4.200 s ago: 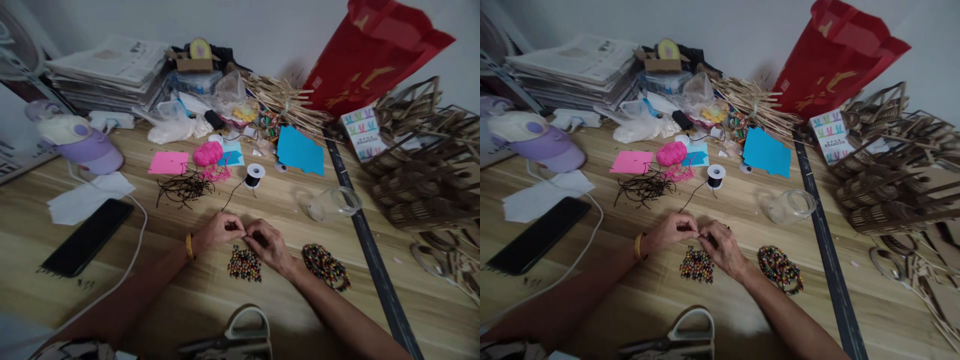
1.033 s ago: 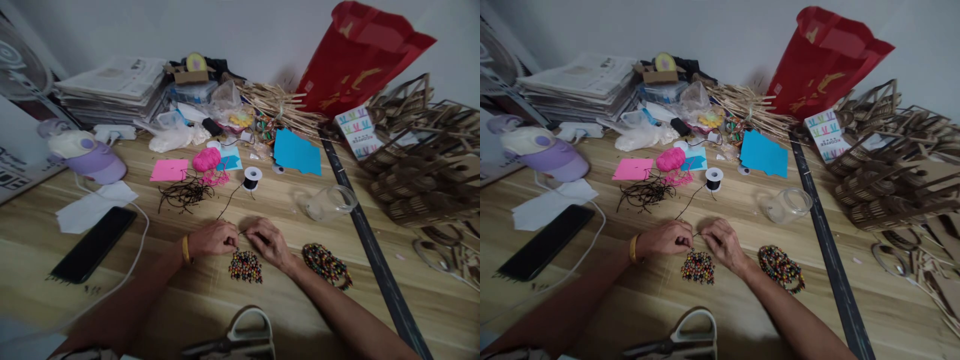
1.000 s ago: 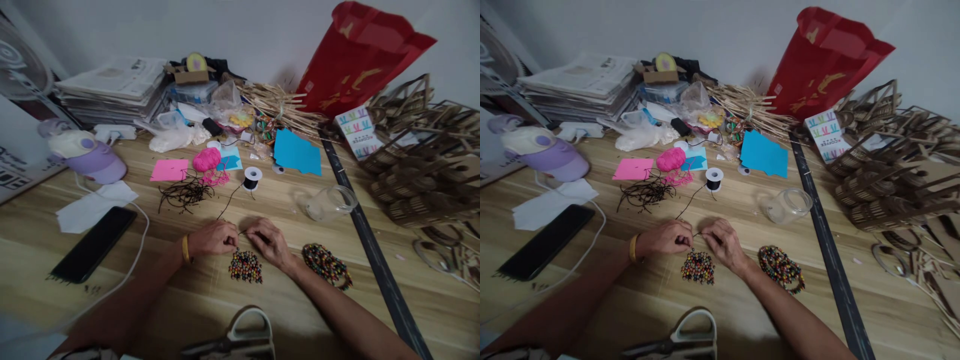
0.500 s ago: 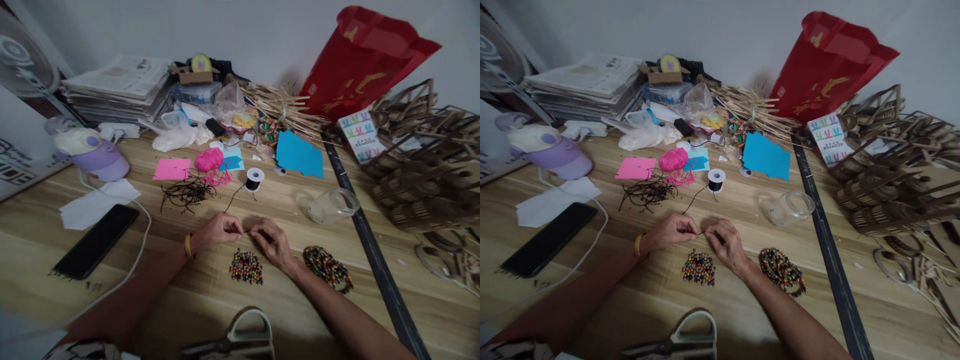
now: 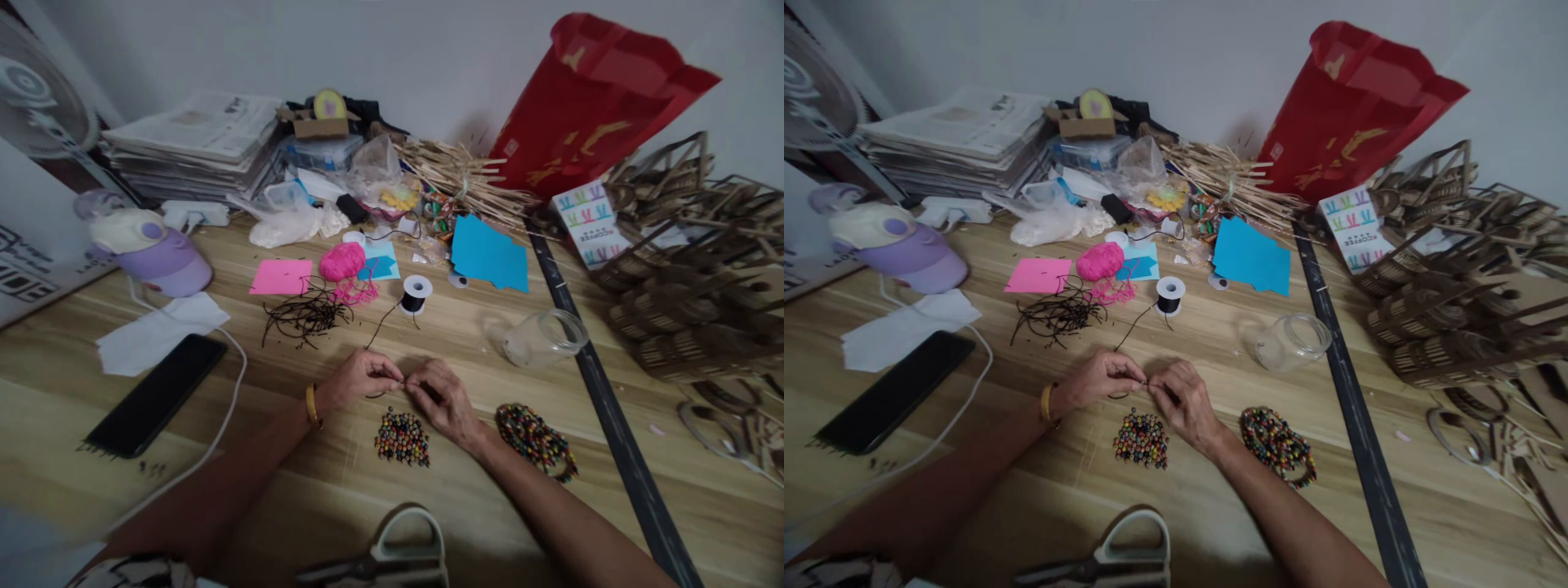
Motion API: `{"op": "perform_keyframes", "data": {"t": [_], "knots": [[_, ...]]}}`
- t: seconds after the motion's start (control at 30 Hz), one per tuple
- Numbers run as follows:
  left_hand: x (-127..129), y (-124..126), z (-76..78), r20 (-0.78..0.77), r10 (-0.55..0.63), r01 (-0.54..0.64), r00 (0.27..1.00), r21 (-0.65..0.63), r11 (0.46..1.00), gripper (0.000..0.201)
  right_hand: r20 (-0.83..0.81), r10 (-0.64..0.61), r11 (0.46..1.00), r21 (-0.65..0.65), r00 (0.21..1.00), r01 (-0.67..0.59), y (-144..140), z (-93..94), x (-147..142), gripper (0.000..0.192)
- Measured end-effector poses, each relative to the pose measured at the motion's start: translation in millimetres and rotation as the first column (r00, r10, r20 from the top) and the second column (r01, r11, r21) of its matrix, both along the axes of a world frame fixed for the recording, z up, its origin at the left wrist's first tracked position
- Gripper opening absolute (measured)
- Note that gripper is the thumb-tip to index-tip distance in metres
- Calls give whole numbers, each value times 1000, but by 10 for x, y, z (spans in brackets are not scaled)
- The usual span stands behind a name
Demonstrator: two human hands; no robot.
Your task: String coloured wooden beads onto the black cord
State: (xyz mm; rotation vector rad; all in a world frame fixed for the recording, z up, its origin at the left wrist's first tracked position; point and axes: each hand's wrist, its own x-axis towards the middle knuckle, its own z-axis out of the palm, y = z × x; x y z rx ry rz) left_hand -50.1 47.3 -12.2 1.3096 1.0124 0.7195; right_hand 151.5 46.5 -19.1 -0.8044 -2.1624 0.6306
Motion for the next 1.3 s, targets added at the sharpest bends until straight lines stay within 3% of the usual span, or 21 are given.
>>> {"op": "perform_keyframes", "data": {"t": [1.3], "knots": [[13,8,5,-20,-35,36,999,45,998,18,18,29,1000,3,999,-29,3,-2,0,14]]}}
